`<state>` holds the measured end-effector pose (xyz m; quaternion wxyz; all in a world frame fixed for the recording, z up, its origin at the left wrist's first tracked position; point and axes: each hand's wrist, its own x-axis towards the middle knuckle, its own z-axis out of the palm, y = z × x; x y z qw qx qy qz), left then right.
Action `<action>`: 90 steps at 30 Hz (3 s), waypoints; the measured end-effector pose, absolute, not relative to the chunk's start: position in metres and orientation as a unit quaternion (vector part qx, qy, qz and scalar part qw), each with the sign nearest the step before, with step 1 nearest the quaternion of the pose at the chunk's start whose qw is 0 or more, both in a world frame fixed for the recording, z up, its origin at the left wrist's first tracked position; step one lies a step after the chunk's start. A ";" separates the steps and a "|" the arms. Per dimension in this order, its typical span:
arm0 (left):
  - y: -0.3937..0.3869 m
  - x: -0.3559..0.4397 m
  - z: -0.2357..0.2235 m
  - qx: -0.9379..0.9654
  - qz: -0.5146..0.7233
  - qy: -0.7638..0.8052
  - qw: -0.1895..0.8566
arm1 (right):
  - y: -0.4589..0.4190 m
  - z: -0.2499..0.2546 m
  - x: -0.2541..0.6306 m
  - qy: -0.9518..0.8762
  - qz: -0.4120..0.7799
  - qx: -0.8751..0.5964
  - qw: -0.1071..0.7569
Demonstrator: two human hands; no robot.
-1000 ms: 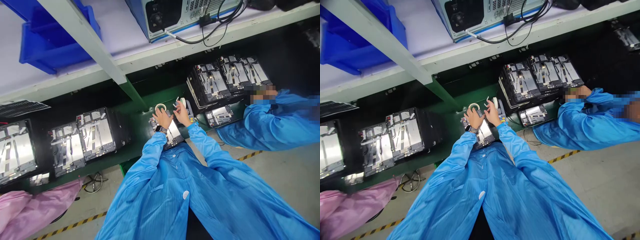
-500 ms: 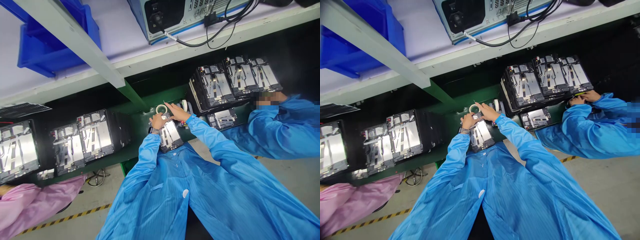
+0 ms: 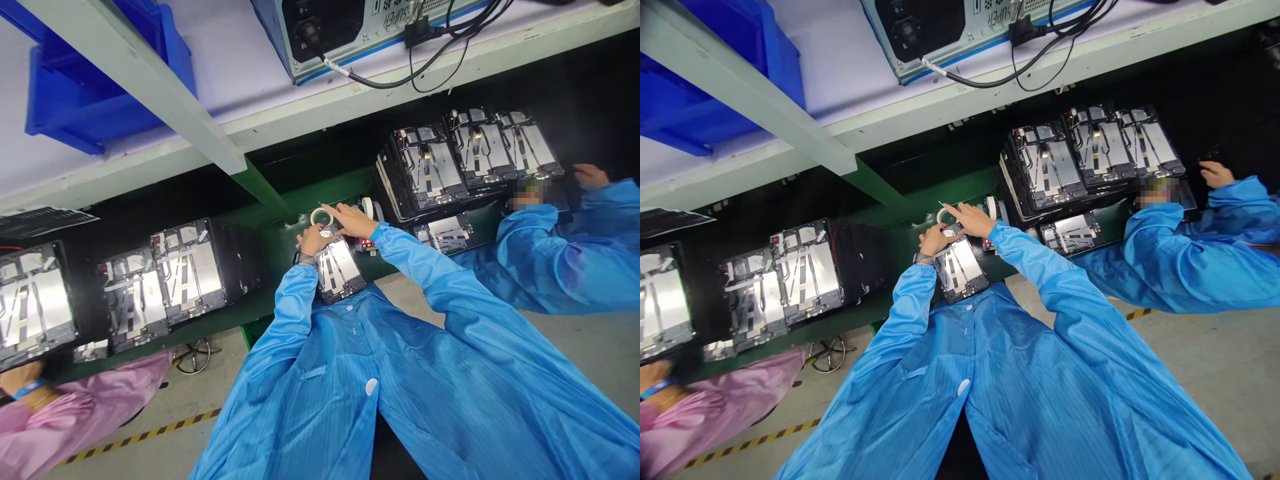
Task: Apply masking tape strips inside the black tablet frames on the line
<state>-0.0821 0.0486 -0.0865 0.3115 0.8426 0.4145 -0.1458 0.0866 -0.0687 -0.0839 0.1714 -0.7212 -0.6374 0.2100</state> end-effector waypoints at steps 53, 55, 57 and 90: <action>0.060 -0.080 -0.094 0.834 -0.151 0.411 0.336 | -0.044 -0.057 0.075 -0.586 0.276 -0.761 0.035; 0.060 -0.080 -0.093 0.835 -0.147 0.409 0.338 | -0.045 -0.063 0.083 -0.545 0.298 -0.782 0.059; 0.060 -0.080 -0.092 0.835 -0.143 0.409 0.340 | -0.050 -0.070 0.089 -0.511 0.325 -0.791 0.092; 0.062 -0.078 -0.087 0.840 -0.169 0.403 0.321 | -0.087 -0.112 0.045 -0.425 0.299 -0.804 0.290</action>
